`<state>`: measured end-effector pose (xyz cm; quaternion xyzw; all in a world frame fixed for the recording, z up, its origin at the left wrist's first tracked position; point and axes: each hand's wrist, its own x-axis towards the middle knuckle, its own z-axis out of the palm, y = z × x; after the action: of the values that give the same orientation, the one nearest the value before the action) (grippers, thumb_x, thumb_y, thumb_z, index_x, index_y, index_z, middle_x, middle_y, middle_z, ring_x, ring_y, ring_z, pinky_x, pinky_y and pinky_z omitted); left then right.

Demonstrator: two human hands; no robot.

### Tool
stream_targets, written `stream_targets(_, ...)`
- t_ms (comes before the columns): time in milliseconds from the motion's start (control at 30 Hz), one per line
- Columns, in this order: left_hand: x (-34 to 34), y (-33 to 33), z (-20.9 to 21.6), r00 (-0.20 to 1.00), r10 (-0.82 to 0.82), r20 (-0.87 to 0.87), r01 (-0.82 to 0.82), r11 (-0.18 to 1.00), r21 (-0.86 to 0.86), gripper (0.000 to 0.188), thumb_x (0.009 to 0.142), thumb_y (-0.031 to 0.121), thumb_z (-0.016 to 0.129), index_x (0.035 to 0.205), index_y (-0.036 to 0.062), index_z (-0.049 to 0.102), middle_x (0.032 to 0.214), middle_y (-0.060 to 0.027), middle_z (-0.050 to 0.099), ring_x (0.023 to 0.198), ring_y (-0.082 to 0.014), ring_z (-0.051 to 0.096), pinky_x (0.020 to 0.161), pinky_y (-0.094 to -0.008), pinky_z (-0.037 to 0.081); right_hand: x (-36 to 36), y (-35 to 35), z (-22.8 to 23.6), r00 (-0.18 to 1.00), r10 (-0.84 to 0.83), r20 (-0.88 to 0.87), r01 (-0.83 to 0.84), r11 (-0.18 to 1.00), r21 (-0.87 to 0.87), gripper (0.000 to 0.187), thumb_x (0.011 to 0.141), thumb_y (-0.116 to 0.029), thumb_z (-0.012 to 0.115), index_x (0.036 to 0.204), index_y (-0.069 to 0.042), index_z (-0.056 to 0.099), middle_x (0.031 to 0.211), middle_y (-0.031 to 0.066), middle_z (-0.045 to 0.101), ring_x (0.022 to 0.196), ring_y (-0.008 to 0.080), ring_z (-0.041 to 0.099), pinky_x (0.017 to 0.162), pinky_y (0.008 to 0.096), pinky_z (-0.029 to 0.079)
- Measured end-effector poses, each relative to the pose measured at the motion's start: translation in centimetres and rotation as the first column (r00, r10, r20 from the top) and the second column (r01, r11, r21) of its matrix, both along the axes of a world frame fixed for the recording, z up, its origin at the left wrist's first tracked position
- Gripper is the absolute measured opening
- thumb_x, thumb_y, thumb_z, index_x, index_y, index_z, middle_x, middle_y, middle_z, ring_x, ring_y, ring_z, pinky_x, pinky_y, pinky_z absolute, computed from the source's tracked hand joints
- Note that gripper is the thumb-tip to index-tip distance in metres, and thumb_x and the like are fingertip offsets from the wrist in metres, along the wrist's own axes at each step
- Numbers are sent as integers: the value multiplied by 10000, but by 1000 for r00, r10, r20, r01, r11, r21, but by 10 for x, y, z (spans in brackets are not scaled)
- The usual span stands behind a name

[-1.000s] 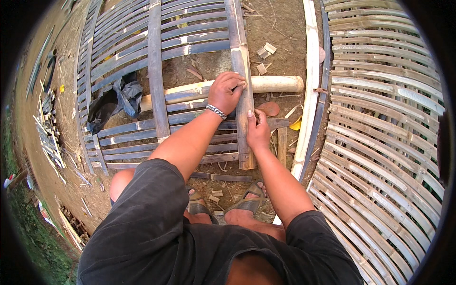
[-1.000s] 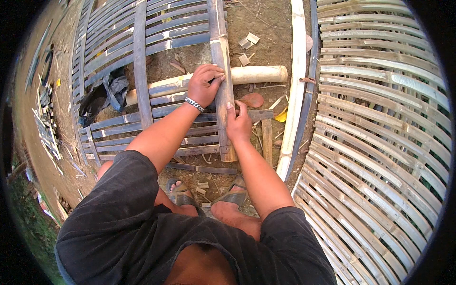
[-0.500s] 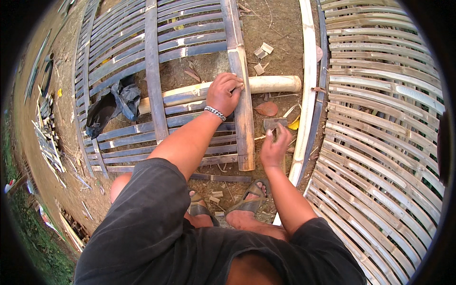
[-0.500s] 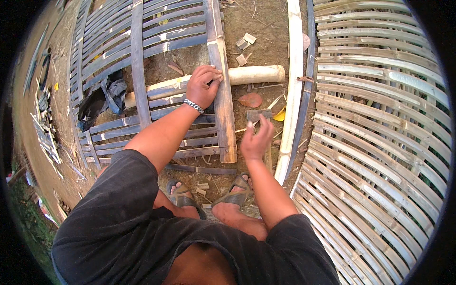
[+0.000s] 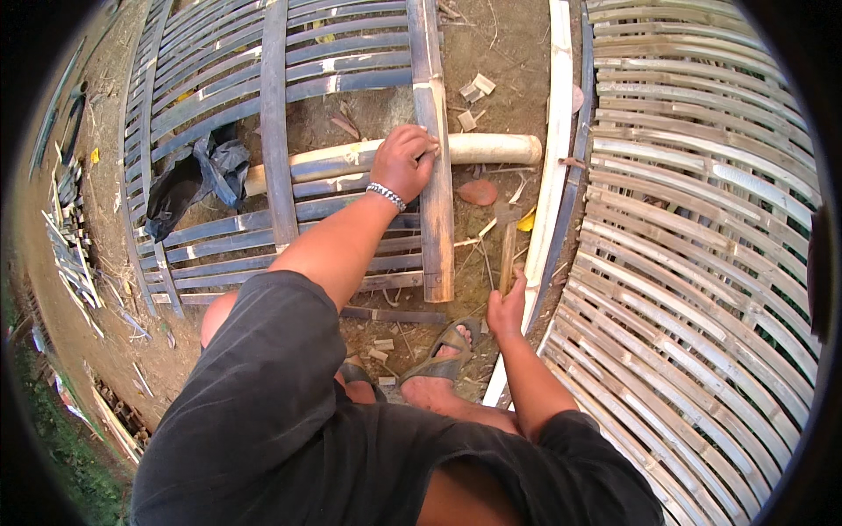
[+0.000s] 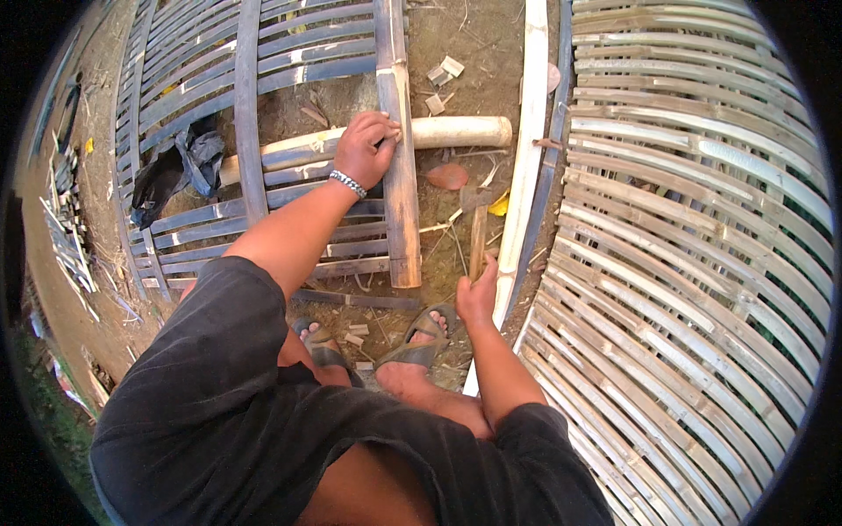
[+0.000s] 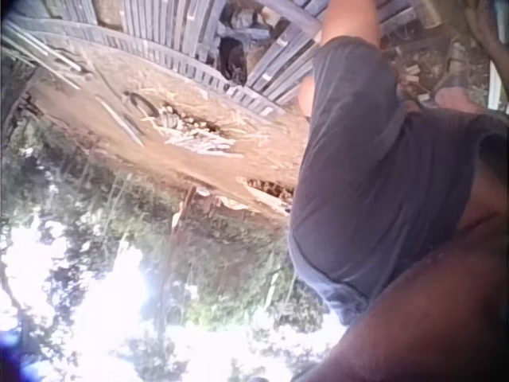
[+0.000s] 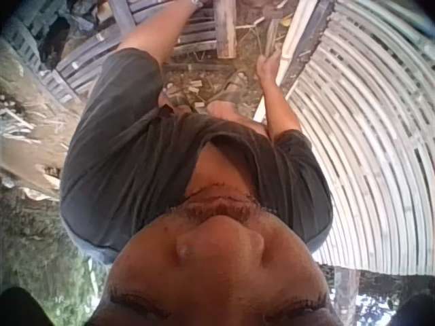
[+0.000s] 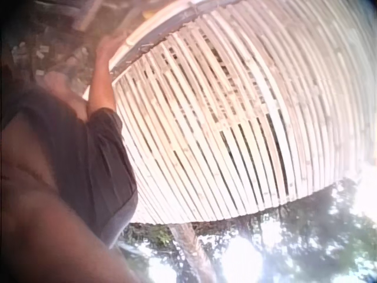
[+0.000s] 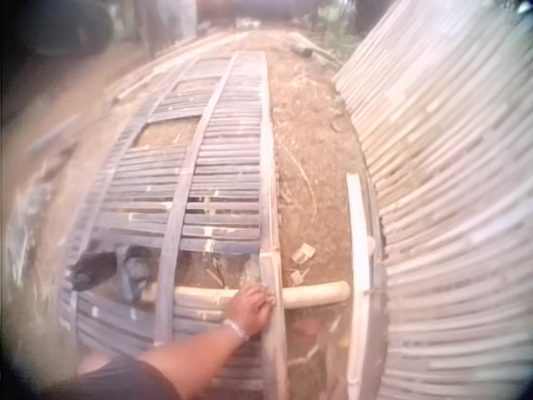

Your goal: The person aligns bamboo slats onto a frame on the ground. They secure the slats using a hatchet to drive nails into the wood and trim the edges of the bamboo slats.

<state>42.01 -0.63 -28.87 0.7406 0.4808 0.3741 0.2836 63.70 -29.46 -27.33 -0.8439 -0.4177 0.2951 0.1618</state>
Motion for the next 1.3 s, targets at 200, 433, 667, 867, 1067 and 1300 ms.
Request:
stream_targets(200,-4,-3,0,1000,16,12,-16,1000,-1,50,811,49,760,838,39,719,994,-86,741,1089,-310,658,940,-422,531,-24,91,71,927,313,-207,-266,937,225,477,1040,-193,507,1479,-34,407,1175,264,631,977,432,672,835,441,528)
stream_targets(433,-2,-2,-7,999,15,52,-17,1000,25,55,802,42,755,843,36,718,988,-89,735,1077,-314,659,930,-424,533,-44,120,80,914,350,-205,-284,914,291,442,1048,-208,501,1457,-45,454,1150,290,662,1072,463,660,917,484,508)
stream_targets(667,0,-3,-2,1000,17,24,-17,1000,19,81,782,30,756,844,35,704,989,-92,727,1065,-316,657,932,-430,530,-42,124,76,916,390,-94,-358,900,251,463,1037,-188,518,1471,-47,439,1276,289,618,1151,454,632,959,484,510)
stream_targets(867,-2,-5,-3,1000,23,4,-23,1000,14,81,781,27,766,836,37,708,973,-92,728,1047,-315,658,913,-425,535,-42,125,77,921,379,-88,-375,925,61,497,1008,-153,559,1484,-74,439,1302,274,626,1161,461,630,962,492,515)
stream_targets(1067,-5,-4,-5,1000,-3,-19,3,1000,-3,184,806,98,788,952,44,689,1058,-108,712,1088,-321,636,978,-447,496,-42,127,83,930,343,-130,-307,922,237,488,1016,-158,548,1481,-59,440,1296,288,629,1176,458,631,963,478,518)
stream_targets(1300,12,-25,13,888,262,-379,-287,958,-8,662,881,300,743,1399,8,451,1497,-173,467,1424,-356,391,1219,-594,157,-54,130,92,945,277,-177,-212,925,314,458,1026,-169,541,1452,-21,461,1244,288,650,1140,462,645,947,472,513)
